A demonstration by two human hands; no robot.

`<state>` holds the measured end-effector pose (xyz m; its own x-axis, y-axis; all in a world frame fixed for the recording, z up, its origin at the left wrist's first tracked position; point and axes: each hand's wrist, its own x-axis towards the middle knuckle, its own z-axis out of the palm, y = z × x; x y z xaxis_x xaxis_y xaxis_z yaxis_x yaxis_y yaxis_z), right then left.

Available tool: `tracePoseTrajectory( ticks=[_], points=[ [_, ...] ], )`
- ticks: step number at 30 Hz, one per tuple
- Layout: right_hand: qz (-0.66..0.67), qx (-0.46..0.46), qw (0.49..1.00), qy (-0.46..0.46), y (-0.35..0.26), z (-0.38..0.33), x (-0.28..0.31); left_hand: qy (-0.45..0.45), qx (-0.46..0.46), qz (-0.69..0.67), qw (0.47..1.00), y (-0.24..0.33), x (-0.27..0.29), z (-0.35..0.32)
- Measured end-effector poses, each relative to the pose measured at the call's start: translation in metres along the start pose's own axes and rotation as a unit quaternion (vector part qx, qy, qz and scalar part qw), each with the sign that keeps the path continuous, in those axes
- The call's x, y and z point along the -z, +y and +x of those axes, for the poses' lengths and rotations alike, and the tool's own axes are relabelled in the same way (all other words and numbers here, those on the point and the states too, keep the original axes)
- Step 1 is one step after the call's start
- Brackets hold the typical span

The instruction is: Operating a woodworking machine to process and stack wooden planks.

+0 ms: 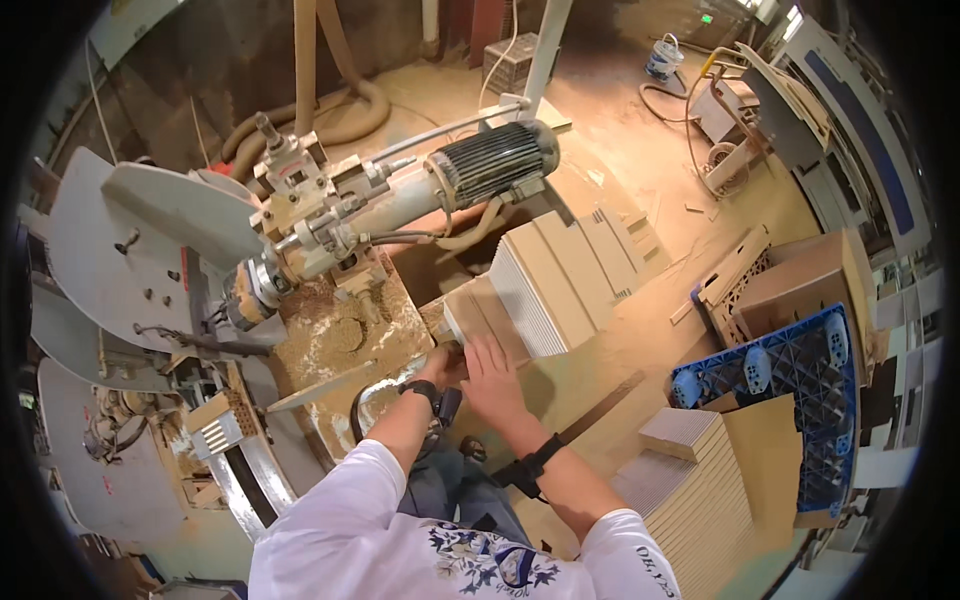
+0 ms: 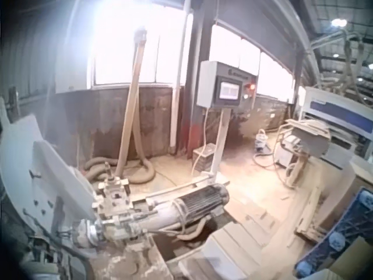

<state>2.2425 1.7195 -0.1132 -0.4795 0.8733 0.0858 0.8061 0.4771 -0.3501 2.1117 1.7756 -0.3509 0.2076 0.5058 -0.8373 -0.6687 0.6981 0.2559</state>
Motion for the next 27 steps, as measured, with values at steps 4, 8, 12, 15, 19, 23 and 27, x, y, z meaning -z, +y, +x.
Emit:
tracePoseTrajectory(
  ticks=[4,8,12,15,19,23,27],
  points=[
    [-0.092,-0.046,0.995,-0.003,0.020,0.000,-0.020,-0.119,0.078,-0.034,0.989,-0.026,-0.011,0.036],
    [-0.062,-0.013,0.998,-0.009,-0.007,0.020,-0.029,-0.152,0.030,-0.108,0.982,-0.006,0.034,0.055],
    [-0.064,-0.033,0.997,0.007,0.001,-0.003,-0.023,-0.127,0.021,-0.098,0.987,-0.022,0.002,0.003],
    [-0.062,-0.010,0.997,0.034,-0.015,-0.015,0.007,-0.086,-0.033,-0.086,0.992,-0.022,-0.020,-0.064],
    [-0.028,0.048,0.996,0.074,-0.041,-0.021,0.048,-0.089,-0.063,-0.087,0.990,-0.017,-0.010,-0.136],
    [-0.010,0.116,0.990,0.082,-0.067,-0.018,0.114,-0.180,-0.146,-0.040,0.972,-0.008,-0.029,-0.199],
    [-0.073,0.190,0.969,0.141,-0.105,0.006,0.201,-0.285,-0.244,0.036,0.926,0.040,-0.071,-0.306]
  ],
)
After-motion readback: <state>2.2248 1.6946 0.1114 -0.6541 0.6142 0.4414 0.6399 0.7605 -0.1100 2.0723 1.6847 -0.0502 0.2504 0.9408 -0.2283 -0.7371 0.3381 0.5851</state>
